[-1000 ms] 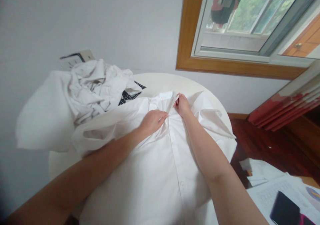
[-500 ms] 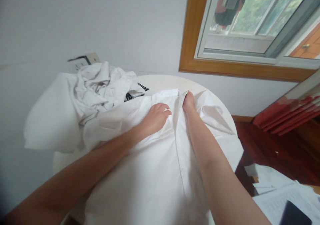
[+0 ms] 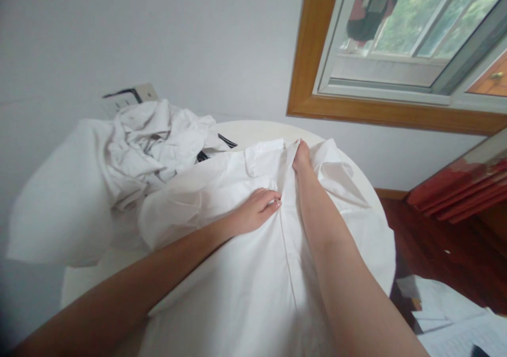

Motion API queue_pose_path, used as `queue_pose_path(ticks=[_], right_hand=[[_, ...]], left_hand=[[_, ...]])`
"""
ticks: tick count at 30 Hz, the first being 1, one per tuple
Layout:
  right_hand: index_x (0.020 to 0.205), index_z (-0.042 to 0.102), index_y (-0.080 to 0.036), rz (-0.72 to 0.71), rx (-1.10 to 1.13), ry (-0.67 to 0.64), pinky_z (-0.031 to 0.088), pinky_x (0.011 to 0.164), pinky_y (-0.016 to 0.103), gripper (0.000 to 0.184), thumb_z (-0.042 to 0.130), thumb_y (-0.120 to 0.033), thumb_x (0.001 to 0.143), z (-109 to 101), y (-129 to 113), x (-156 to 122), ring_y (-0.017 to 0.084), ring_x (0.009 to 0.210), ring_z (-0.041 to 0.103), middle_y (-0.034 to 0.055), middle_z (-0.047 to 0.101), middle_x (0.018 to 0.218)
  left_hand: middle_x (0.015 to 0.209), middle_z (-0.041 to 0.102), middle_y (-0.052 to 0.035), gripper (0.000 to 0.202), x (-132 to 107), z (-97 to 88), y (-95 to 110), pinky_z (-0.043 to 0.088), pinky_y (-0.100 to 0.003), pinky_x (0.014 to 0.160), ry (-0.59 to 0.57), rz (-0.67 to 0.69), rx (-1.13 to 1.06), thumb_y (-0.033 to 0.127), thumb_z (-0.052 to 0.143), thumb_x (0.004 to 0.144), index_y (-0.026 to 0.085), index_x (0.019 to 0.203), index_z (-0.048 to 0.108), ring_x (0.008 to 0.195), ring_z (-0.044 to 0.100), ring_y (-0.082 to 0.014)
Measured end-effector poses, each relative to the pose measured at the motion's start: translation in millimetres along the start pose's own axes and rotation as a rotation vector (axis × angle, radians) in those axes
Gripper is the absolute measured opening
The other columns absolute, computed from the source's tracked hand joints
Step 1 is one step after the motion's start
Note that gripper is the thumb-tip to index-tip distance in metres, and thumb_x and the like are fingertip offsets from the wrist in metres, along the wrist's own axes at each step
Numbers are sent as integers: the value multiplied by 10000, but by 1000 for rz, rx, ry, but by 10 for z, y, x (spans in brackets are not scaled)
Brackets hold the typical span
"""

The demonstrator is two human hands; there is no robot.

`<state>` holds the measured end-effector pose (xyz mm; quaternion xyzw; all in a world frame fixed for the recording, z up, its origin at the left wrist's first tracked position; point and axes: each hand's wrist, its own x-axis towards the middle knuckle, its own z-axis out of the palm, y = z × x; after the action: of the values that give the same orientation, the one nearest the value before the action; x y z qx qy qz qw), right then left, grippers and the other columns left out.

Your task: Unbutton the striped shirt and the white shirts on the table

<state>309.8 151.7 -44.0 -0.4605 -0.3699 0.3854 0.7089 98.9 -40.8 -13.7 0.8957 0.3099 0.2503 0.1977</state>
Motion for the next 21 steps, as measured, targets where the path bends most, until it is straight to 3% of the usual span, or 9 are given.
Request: queue_pose_path(ticks=[3,12,21], right_hand=[[637,322,-242,52,109,57,382,459,212,276,497,-345,824,71,18,81,97,471,379,-79,341,533],[619,317,-241,156,150,-30,417,497,221,271,484,-284,828,239,31,280,100,453,396,-84,355,497],[635,323,-249,93,18,-69,432,507,245,266,460,-340,845,271,13,242,114,463,432,-78,388,508]], left_hand=[[1013,645,-64,207,-31,-23,-13,428,-344,935,14,9,61,243,390,963,178,1058,561,992,552,-198],[1028,654,-62,194,27,-49,-101,419,-368,945,95,-8,244,218,424,951,159,1035,588,990,530,-219],[910,713,-26,201,71,-13,-180,449,-338,840,103,-135,226,355,505,922,232,990,649,893,641,-204]])
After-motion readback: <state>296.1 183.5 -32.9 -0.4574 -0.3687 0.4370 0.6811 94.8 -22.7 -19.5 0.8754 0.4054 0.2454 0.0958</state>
